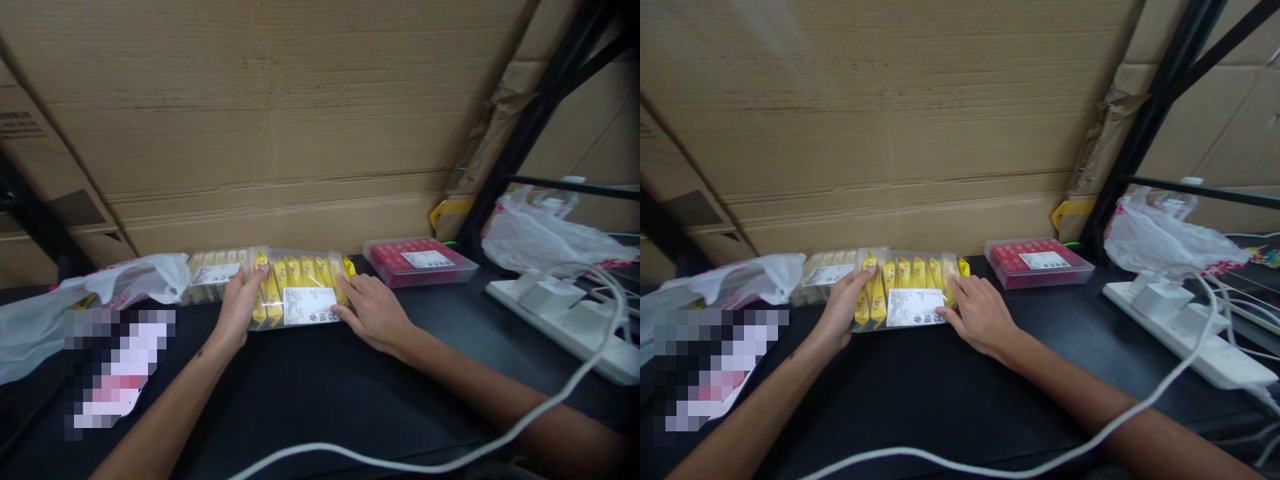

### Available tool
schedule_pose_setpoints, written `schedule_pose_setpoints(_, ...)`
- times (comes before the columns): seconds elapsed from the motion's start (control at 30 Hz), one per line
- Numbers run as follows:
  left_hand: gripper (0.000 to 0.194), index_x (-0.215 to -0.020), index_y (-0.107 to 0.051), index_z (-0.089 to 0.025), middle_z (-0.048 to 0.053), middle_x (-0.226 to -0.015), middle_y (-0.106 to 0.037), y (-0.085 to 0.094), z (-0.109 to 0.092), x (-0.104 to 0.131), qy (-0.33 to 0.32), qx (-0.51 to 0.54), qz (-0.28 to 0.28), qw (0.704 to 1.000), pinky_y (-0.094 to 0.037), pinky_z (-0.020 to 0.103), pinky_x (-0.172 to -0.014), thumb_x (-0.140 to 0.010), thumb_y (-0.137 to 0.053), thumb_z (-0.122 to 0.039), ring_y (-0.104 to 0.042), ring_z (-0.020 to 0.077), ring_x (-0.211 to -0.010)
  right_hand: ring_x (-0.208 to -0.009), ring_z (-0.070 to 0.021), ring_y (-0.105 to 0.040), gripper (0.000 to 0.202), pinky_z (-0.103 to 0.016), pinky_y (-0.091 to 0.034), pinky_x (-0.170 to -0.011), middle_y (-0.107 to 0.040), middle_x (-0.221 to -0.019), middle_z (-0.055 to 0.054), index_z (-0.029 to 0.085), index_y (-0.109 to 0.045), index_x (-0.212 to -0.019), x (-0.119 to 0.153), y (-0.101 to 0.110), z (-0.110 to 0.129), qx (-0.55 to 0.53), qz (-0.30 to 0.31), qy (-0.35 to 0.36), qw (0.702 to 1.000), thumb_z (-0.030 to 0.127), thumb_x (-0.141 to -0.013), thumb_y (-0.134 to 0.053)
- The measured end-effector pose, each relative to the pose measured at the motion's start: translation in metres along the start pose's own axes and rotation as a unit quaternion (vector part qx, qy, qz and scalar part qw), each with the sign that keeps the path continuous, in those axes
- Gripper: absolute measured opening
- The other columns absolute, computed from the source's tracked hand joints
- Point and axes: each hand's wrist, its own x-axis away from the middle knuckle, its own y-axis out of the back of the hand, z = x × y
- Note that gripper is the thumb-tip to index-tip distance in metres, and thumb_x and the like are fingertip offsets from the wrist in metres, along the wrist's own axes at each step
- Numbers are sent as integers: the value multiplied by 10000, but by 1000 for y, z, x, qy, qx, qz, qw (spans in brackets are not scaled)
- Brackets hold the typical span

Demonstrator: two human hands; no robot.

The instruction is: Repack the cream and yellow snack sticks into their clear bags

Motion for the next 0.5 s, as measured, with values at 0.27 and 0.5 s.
schedule_pose_setpoints(0.27, 501, -1258, -699, -155, 161, -1034, -802, -5, -4, 4, 42, -45, -31, 998, -636, 358, -731, -833, -808, -397, -786, 295, -887, -1005, -346, -562, 686, -462, -427, -854, -657, -1162, -224, 47, -584, -1429, 1, 5, 4, 15, 29, 20, 999, 593, -1054, -406)
schedule_pose_setpoints(0.5, 412, -1186, -725, -126, 145, -944, -809, -7, -9, 3, 43, -48, -41, 997, -633, 342, -675, -854, -784, -363, -789, 276, -797, -981, -278, -617, 420, -419, -460, -872, -694, -1096, -112, 193, -674, -1285, 4, 3, -20, -326, -54, -95, 939, 431, -1067, -404)
